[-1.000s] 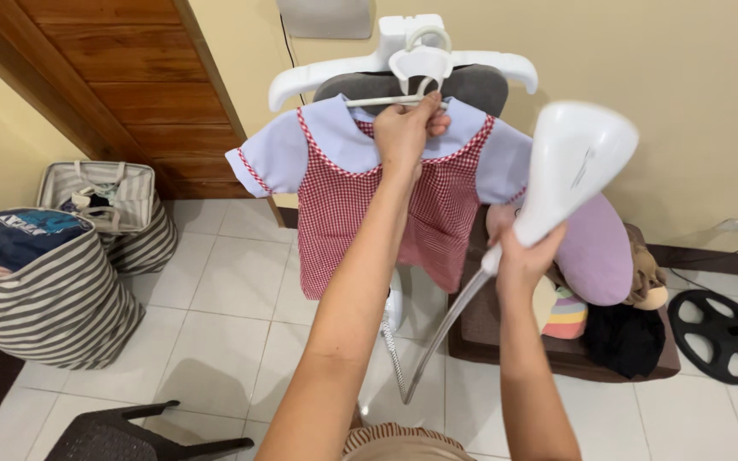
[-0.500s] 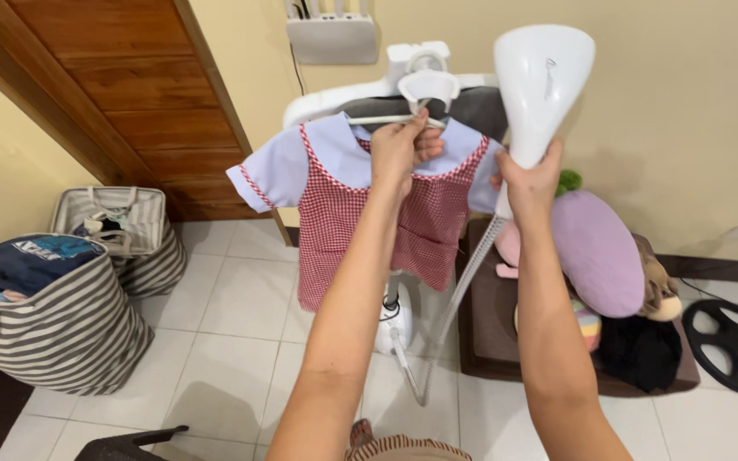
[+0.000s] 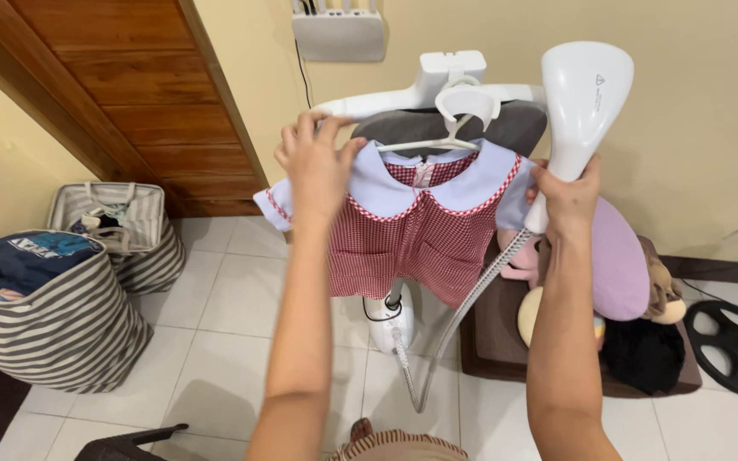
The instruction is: The person uses a handheld garment steamer to remove wrinkles from a child's red-and-white checkered dress with a white collar, which is hanging on a hanger. The person systematically steams the front, sides, and sleeves of the dress while holding it steady with the other hand.
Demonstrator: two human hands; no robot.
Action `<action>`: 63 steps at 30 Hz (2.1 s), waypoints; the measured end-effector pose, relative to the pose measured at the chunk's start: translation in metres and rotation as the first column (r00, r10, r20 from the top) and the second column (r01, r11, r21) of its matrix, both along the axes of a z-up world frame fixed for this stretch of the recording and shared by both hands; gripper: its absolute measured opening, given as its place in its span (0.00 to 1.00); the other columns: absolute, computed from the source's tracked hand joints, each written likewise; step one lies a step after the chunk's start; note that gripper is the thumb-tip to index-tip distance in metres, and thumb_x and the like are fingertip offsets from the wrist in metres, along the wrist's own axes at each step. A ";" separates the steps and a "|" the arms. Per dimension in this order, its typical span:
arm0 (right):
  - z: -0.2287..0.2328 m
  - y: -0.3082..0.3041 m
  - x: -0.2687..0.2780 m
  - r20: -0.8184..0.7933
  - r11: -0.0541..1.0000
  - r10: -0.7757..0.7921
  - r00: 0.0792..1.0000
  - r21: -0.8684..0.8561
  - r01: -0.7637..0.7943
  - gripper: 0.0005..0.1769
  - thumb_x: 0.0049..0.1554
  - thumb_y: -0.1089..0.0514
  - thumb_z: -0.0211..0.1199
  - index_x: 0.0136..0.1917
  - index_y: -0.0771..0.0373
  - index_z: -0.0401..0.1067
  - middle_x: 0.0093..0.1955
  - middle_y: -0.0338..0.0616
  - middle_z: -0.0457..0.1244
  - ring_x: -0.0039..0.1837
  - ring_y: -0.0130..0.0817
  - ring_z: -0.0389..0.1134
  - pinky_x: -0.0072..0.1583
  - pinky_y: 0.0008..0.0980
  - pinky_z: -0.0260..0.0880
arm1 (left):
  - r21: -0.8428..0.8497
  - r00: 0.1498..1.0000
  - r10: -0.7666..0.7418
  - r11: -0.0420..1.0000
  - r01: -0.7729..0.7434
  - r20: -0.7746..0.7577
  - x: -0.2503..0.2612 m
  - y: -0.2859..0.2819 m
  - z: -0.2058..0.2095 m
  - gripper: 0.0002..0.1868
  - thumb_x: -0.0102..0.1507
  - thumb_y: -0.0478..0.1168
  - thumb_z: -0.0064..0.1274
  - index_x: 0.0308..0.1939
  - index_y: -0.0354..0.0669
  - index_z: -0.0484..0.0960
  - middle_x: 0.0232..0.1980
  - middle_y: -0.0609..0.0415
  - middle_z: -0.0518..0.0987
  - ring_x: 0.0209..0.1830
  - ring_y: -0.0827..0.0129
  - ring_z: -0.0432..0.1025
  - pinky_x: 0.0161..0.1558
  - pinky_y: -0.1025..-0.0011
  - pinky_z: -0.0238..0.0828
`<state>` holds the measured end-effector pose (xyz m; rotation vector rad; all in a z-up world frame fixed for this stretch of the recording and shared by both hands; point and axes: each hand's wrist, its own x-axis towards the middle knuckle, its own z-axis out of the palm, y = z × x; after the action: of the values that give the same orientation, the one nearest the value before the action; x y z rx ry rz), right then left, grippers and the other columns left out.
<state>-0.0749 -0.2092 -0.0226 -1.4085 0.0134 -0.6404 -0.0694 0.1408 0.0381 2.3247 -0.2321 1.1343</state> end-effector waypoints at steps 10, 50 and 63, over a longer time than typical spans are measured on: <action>0.015 -0.017 0.010 0.015 0.987 -0.031 0.999 0.159 0.028 0.27 0.54 0.75 0.62 0.65 0.71 0.57 0.43 0.52 0.65 0.33 0.34 0.67 0.34 0.34 0.69 | -0.174 0.946 -0.297 0.946 0.273 -0.132 -0.001 -0.004 0.009 0.34 0.51 0.50 0.73 0.53 0.37 0.76 0.47 0.46 0.74 0.41 0.53 0.72 0.44 0.59 0.70; -0.002 0.021 -0.047 0.079 0.995 -0.056 0.995 0.090 0.049 0.24 0.57 0.72 0.66 0.60 0.66 0.55 0.42 0.47 0.64 0.34 0.32 0.67 0.37 0.32 0.71 | -0.497 0.873 -0.404 0.836 0.231 -0.274 0.032 -0.015 0.009 0.21 0.60 0.50 0.68 0.28 0.34 0.81 0.22 0.54 0.76 0.23 0.75 0.67 0.28 0.71 0.66; -0.118 0.035 -0.084 0.022 0.919 -0.210 0.978 -0.337 0.205 0.26 0.49 0.70 0.66 0.61 0.70 0.64 0.47 0.47 0.65 0.45 0.32 0.67 0.46 0.30 0.70 | -0.452 0.927 -0.358 0.849 0.274 -0.112 0.008 0.015 -0.036 0.20 0.49 0.40 0.75 0.37 0.37 0.80 0.38 0.56 0.78 0.35 0.69 0.69 0.39 0.71 0.69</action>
<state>-0.1585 -0.1738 -0.1404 -1.7600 0.0680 -0.8373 -0.0615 0.1554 0.0025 1.8961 -0.2549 0.7027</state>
